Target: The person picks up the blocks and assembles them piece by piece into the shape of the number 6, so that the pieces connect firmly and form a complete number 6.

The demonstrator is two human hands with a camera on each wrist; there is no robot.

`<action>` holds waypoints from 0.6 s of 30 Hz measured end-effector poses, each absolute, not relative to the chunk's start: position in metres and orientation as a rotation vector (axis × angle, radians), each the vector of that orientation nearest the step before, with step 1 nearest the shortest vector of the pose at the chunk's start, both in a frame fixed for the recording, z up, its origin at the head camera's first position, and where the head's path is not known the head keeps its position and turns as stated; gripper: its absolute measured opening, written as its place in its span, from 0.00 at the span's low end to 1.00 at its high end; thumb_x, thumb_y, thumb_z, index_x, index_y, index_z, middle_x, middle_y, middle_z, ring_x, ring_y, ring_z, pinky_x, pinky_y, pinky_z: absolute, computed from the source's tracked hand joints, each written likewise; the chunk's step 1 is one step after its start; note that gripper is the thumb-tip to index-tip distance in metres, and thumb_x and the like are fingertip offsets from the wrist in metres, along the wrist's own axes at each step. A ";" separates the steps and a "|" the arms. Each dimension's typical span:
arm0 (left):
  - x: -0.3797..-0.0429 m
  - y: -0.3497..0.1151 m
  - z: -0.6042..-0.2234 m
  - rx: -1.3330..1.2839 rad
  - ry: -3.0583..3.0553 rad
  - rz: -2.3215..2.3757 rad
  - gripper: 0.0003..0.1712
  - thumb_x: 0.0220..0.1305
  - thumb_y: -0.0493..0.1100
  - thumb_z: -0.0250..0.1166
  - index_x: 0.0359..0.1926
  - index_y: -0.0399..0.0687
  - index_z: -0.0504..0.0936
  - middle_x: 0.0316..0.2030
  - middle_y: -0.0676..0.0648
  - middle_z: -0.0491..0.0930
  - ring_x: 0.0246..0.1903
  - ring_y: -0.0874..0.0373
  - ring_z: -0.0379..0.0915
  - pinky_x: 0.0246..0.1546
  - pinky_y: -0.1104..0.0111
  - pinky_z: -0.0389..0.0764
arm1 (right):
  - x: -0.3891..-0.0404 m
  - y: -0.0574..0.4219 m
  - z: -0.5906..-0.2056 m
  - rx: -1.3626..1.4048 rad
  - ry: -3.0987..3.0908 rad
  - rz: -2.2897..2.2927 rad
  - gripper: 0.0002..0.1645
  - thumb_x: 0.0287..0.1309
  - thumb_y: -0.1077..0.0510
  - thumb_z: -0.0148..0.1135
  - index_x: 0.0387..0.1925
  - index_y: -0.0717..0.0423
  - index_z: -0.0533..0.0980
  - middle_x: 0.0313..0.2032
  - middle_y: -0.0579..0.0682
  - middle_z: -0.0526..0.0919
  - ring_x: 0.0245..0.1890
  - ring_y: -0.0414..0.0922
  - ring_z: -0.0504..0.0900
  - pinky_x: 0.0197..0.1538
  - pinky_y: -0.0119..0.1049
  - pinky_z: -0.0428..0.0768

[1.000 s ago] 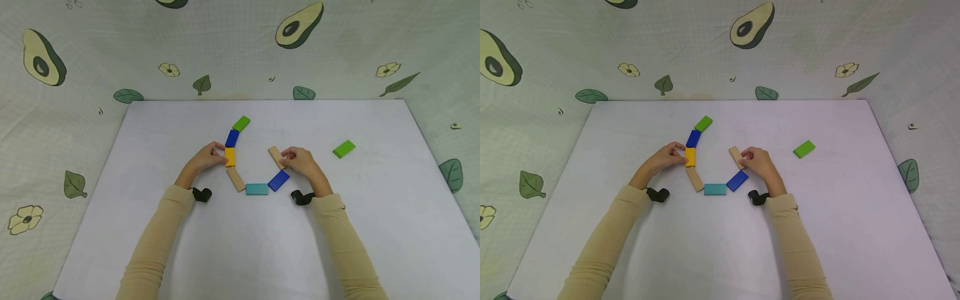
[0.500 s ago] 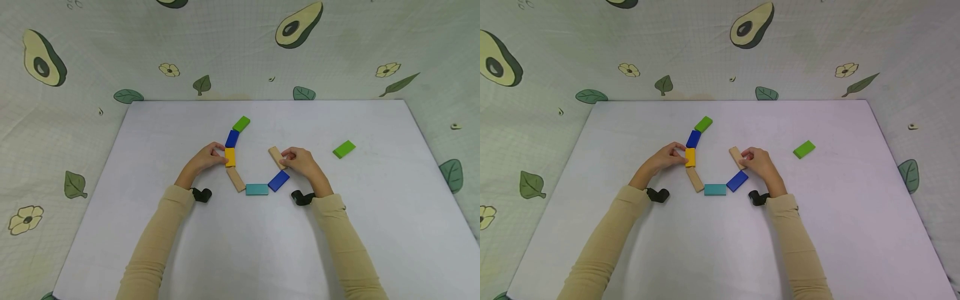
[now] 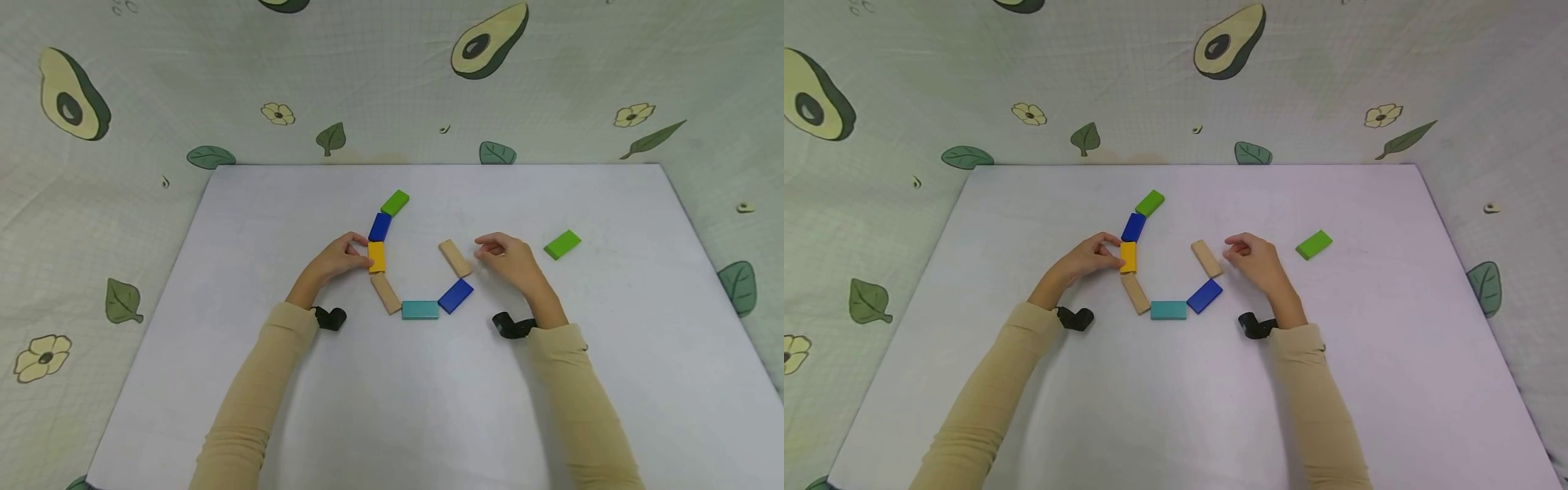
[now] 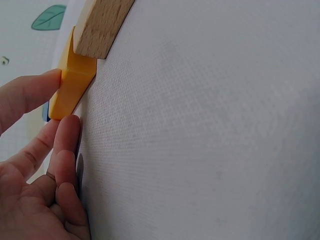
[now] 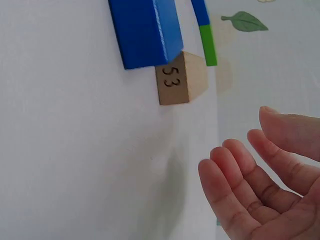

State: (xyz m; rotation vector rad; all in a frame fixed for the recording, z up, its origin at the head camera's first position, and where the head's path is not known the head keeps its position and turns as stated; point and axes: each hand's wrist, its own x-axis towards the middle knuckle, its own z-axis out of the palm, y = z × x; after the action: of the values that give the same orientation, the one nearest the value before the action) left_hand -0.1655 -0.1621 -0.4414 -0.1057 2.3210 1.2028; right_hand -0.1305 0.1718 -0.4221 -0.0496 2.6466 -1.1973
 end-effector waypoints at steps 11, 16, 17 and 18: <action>-0.166 -0.162 -0.441 -0.104 2.324 1.201 0.27 0.55 0.45 0.67 0.55 0.50 0.70 0.32 0.48 0.66 0.35 0.53 0.62 0.38 0.67 0.63 | -0.125 0.206 -0.396 -0.043 2.772 -1.255 0.24 0.62 0.56 0.57 0.55 0.66 0.70 0.51 0.64 0.74 0.52 0.56 0.73 0.57 0.50 0.69; -0.167 -0.162 -0.441 -0.103 2.324 1.202 0.27 0.55 0.45 0.67 0.55 0.50 0.69 0.32 0.48 0.66 0.35 0.54 0.62 0.37 0.68 0.63 | -0.124 0.225 -0.395 0.005 2.800 -1.232 0.26 0.61 0.53 0.58 0.56 0.65 0.70 0.54 0.64 0.72 0.54 0.59 0.71 0.59 0.52 0.66; -0.167 -0.162 -0.442 -0.102 2.324 1.201 0.27 0.55 0.45 0.67 0.55 0.50 0.69 0.32 0.48 0.66 0.35 0.54 0.62 0.37 0.68 0.63 | -0.124 0.229 -0.395 0.023 2.799 -1.230 0.26 0.61 0.53 0.58 0.56 0.64 0.70 0.55 0.64 0.72 0.55 0.59 0.70 0.59 0.52 0.66; -0.167 -0.162 -0.442 -0.102 2.324 1.202 0.27 0.55 0.45 0.68 0.55 0.50 0.69 0.32 0.48 0.66 0.35 0.54 0.62 0.37 0.68 0.63 | -0.124 0.232 -0.395 0.036 2.802 -1.219 0.26 0.61 0.53 0.58 0.56 0.64 0.70 0.55 0.64 0.71 0.55 0.60 0.70 0.59 0.52 0.66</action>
State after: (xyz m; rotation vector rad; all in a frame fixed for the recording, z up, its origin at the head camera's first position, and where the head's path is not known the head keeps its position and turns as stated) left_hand -0.1667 -0.1621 -0.4418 -0.1019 2.3240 1.2021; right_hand -0.1237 0.2321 -0.3955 0.0355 2.8020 -1.2185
